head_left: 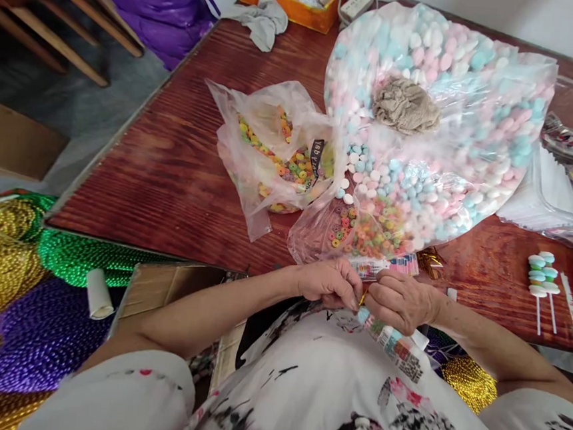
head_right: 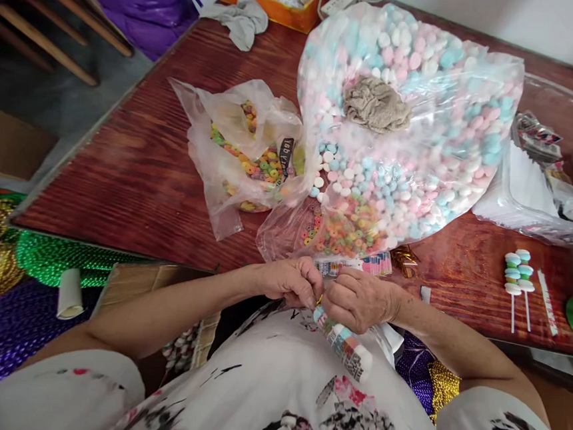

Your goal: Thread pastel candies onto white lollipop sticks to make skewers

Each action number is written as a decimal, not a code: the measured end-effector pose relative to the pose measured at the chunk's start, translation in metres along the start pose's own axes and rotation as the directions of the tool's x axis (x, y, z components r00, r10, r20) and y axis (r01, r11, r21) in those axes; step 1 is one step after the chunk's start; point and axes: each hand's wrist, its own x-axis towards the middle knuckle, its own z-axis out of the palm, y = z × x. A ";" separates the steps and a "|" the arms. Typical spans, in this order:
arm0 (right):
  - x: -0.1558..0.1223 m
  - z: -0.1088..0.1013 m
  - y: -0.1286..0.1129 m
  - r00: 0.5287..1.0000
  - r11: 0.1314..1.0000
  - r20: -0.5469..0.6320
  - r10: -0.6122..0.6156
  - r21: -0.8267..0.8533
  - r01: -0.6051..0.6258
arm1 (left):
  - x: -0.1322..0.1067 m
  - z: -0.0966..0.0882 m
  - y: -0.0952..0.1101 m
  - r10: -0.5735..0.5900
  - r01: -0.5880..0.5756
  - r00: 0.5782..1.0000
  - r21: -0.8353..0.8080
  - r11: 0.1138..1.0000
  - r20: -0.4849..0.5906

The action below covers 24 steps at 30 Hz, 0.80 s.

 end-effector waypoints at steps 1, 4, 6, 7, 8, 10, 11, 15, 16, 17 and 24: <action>0.004 -0.001 0.003 0.994 0.993 -0.007 -0.105 -0.048 0.104 | 0.000 0.000 0.001 -0.024 0.024 0.999 0.003 1.000 0.039; 0.015 -0.005 0.010 0.972 0.972 -0.020 -0.233 -0.030 0.233 | -0.001 0.001 0.003 -0.057 0.053 0.989 0.032 0.998 0.136; 0.019 -0.006 0.011 0.971 0.971 0.005 -0.239 0.025 0.239 | -0.001 0.002 0.002 -0.073 0.062 0.983 0.073 0.995 0.170; 0.020 -0.007 0.010 0.972 0.972 0.032 -0.233 0.044 0.232 | 0.000 0.003 0.001 -0.078 0.062 0.981 0.093 0.994 0.179; 0.021 -0.007 0.010 0.971 0.972 0.062 -0.232 0.047 0.229 | 0.001 0.003 0.001 -0.074 0.054 0.980 0.112 0.992 0.183; 0.024 -0.006 0.008 0.962 0.970 0.126 -0.243 0.009 0.244 | 0.002 0.003 0.004 -0.040 0.014 0.983 0.145 0.989 0.178; 0.026 -0.005 0.007 0.958 0.968 0.155 -0.243 -0.023 0.250 | 0.000 0.001 0.009 -0.015 -0.014 0.986 0.169 0.985 0.166; 0.041 -0.014 0.017 0.982 0.990 0.172 -0.076 -0.103 0.094 | -0.023 0.001 0.055 0.146 -0.154 0.988 0.411 0.899 0.052; 0.046 -0.020 0.023 0.987 0.994 0.157 0.009 -0.110 0.008 | -0.033 0.005 0.070 0.259 -0.217 0.966 0.492 0.843 -0.017; 0.051 -0.028 0.029 0.985 0.989 0.139 0.103 -0.117 -0.087 | -0.043 0.011 0.082 0.410 -0.281 0.907 0.579 0.765 -0.102; 0.072 -0.070 0.038 0.841 0.846 -0.187 0.507 -0.076 -0.527 | -0.042 0.042 0.078 0.850 -0.370 0.527 0.892 0.258 -0.027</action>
